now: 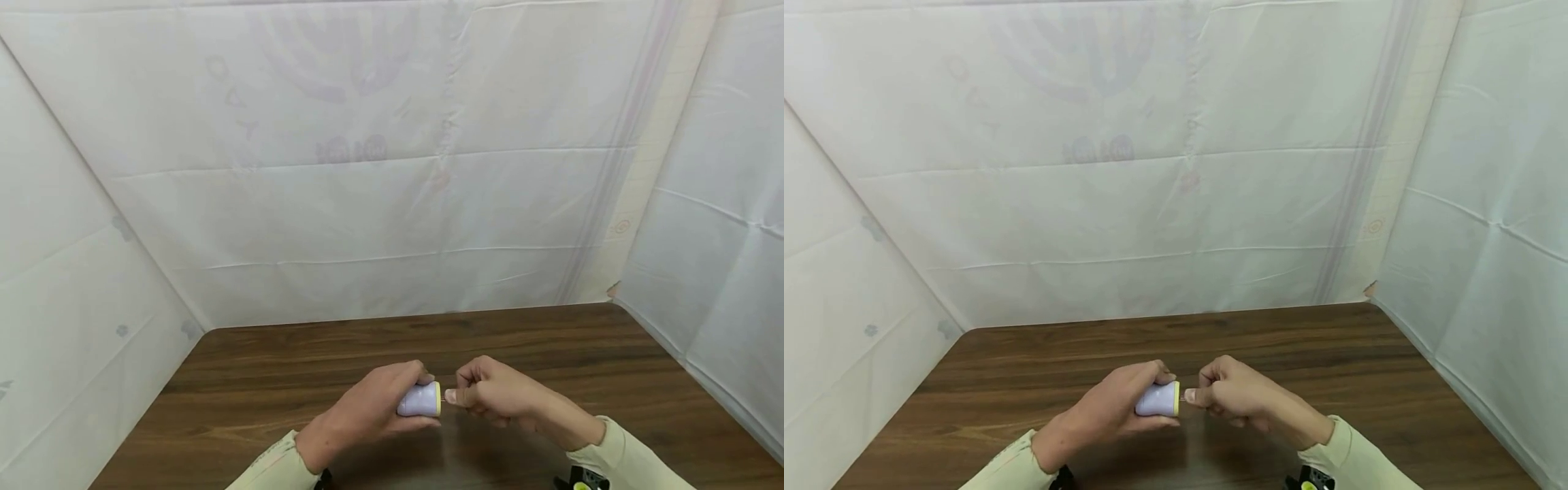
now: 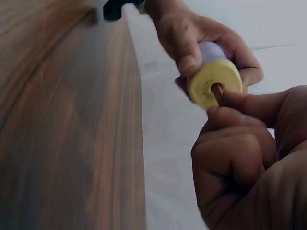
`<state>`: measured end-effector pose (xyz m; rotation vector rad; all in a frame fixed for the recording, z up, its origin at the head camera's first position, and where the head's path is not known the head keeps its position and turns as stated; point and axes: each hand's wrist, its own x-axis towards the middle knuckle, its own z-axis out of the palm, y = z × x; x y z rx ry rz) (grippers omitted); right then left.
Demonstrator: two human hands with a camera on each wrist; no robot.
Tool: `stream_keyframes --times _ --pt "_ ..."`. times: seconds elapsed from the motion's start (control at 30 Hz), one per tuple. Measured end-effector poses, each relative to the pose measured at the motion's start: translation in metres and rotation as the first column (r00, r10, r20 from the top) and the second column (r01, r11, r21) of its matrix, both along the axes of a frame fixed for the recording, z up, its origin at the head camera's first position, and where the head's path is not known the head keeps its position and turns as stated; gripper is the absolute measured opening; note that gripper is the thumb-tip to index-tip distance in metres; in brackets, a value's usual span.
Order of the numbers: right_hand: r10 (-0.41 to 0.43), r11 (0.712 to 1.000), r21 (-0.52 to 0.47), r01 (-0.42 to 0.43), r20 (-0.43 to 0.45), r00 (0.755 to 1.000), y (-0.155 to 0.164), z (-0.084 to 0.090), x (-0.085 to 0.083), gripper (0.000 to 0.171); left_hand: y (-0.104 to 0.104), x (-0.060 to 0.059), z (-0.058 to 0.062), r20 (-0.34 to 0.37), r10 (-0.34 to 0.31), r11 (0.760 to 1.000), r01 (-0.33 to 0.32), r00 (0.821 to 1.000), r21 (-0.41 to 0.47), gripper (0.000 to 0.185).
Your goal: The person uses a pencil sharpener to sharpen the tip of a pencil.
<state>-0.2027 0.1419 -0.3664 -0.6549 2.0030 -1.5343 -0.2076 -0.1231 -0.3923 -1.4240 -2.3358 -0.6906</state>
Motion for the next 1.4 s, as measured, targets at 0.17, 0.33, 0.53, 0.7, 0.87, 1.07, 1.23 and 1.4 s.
stream_keyframes --times 0.17,0.33,0.53,0.7,0.87,1.07,1.23,1.4 --pt "-0.076 0.994 0.044 0.105 -0.430 0.900 -0.002 -0.004 -0.005 0.021 -0.001 -0.005 -0.004 0.162 -0.005 0.974 -0.032 0.987 0.224 0.046" --pt "-0.173 0.979 -0.069 0.191 -0.778 0.604 -0.006 -0.012 -0.008 0.018 -0.002 -0.007 -0.002 0.334 -0.027 0.949 -0.081 0.942 0.304 0.044" --pt "-0.209 0.962 -0.224 0.155 -0.972 -0.106 -0.015 -0.016 -0.019 0.025 -0.007 -0.011 0.006 0.507 -0.054 0.956 -0.103 0.860 0.275 0.035" --pt "-0.228 0.955 -0.289 0.069 -0.862 -0.453 -0.022 -0.003 -0.025 0.036 -0.006 -0.013 0.009 0.547 -0.072 0.954 -0.103 0.834 0.282 0.030" --pt "-0.232 0.960 -0.280 0.030 -0.849 -0.475 -0.024 0.008 -0.024 0.040 -0.004 -0.014 0.011 0.540 -0.128 0.941 -0.071 0.832 0.332 0.026" --pt "-0.245 0.958 -0.277 0.069 -0.920 -0.305 -0.023 0.002 -0.022 0.040 -0.003 -0.014 0.015 0.505 -0.136 0.942 -0.047 0.853 0.333 0.028" --pt "-0.221 0.969 -0.196 0.148 -0.960 0.171 -0.018 0.002 -0.016 0.039 -0.003 -0.016 0.018 0.437 -0.089 0.954 -0.050 0.895 0.296 0.031" --pt "-0.132 0.988 -0.026 0.155 -0.675 0.726 -0.011 0.015 -0.014 0.041 -0.002 -0.018 0.016 0.348 -0.050 0.975 -0.030 0.936 0.222 0.034"
